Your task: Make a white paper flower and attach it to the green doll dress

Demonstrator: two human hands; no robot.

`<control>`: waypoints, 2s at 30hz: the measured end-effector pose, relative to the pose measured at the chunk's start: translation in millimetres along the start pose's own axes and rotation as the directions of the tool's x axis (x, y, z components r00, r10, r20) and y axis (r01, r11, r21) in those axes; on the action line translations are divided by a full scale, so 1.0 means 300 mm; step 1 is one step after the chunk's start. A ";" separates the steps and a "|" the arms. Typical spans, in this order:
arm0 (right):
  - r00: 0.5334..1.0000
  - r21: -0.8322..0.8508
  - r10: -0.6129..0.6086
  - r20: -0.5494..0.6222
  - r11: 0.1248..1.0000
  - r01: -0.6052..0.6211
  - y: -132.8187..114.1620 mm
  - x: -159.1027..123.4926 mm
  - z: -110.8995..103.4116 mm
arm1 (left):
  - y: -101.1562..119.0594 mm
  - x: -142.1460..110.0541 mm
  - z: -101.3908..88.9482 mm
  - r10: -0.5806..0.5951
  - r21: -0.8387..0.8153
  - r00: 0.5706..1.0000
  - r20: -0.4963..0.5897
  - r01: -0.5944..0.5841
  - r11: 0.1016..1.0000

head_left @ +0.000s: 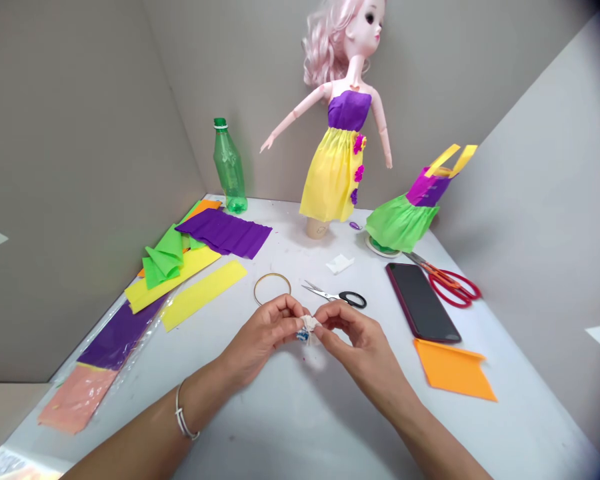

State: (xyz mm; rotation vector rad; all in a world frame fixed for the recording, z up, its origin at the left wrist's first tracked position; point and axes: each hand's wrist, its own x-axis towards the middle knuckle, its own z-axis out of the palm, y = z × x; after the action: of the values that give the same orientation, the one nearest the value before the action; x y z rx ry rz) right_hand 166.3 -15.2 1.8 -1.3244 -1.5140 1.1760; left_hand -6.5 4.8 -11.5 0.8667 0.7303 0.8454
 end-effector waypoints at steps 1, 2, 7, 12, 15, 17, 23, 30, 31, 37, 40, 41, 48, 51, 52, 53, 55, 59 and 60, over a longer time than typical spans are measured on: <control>1.000 -0.003 -0.001 0.000 1.000 0.001 0.000 -0.001 0.000 | -0.001 0.000 0.000 0.002 -0.001 1.000 0.002 -0.002 1.000; 1.000 -0.005 -0.003 -0.001 1.000 0.003 -0.001 -0.002 0.000 | -0.002 0.000 -0.001 0.003 -0.001 1.000 0.005 -0.003 1.000; 1.000 -0.014 -0.015 -0.009 1.000 0.015 -0.001 -0.004 -0.004 | 0.001 -0.001 -0.003 0.011 0.027 1.000 0.011 -0.011 1.000; 1.000 -0.005 -0.005 -0.013 1.000 0.005 -0.004 -0.002 -0.002 | 0.002 -0.003 -0.006 0.063 0.106 0.998 0.022 -0.065 0.992; 1.000 0.009 -0.001 -0.008 1.000 0.001 -0.002 -0.002 -0.001 | -0.006 -0.003 -0.010 0.095 0.147 0.995 0.029 -0.098 0.984; 1.000 0.014 -0.001 0.000 1.000 0.001 0.000 -0.002 -0.001 | -0.010 -0.003 -0.010 0.112 0.176 0.993 0.030 -0.116 0.978; 1.000 0.013 0.002 0.029 1.000 -0.002 0.000 -0.004 -0.003 | -0.005 -0.005 -0.004 0.129 0.216 0.991 0.026 -0.131 0.968; 0.999 0.014 0.002 0.038 1.000 -0.003 -0.005 -0.002 -0.001 | -0.009 -0.003 -0.010 0.137 0.229 0.990 0.016 -0.137 0.964; 0.999 0.016 -0.001 0.038 1.000 0.001 -0.005 -0.002 -0.002 | -0.009 -0.003 -0.011 0.134 0.228 0.991 0.020 -0.135 0.964; 0.999 0.038 -0.003 0.034 0.999 0.002 0.002 0.004 -0.007 | -0.001 -0.002 -0.009 0.115 0.216 0.993 0.026 -0.118 0.969; 0.999 0.052 0.004 0.042 0.999 -0.006 0.006 0.005 -0.008 | -0.001 -0.001 -0.009 0.108 0.229 0.994 0.015 -0.109 0.967; 0.999 0.053 0.006 0.043 0.999 -0.008 0.007 0.005 -0.008 | -0.002 -0.001 -0.010 0.106 0.234 0.994 0.011 -0.106 0.966; 0.999 0.074 0.027 0.041 0.997 -0.030 0.009 0.005 -0.010 | -0.024 -0.003 -0.012 0.254 0.406 0.966 -0.039 -0.217 0.888; 0.999 0.071 0.040 0.017 0.997 -0.041 0.011 0.007 -0.009 | -0.035 -0.012 -0.012 0.493 0.631 0.870 -0.016 -0.373 0.680; 0.999 0.070 0.040 0.007 0.997 -0.041 0.012 0.007 -0.008 | -0.037 -0.015 -0.012 0.555 0.693 0.832 0.026 -0.415 0.590; 0.999 0.070 0.038 -0.001 0.997 -0.038 0.012 0.007 -0.007 | -0.039 -0.017 -0.012 0.597 0.739 0.798 0.079 -0.449 0.502; 0.999 0.068 0.031 -0.016 0.997 -0.029 0.013 0.006 -0.005 | -0.039 -0.019 -0.010 0.652 0.785 0.737 0.178 -0.505 0.357; 1.000 0.053 0.013 -0.027 0.999 -0.012 0.011 0.002 0.000 | -0.035 -0.017 -0.006 0.686 0.833 0.681 0.257 -0.515 0.199; 1.000 0.050 0.007 -0.026 0.999 -0.006 0.010 0.001 0.001 | -0.034 -0.016 -0.005 0.690 0.842 0.676 0.260 -0.508 0.180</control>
State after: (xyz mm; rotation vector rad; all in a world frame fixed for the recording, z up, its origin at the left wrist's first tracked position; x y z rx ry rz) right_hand 166.7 -14.8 -1.3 -1.3075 -1.4532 1.1892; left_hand -6.7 -2.7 -20.1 2.1989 1.0207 1.2914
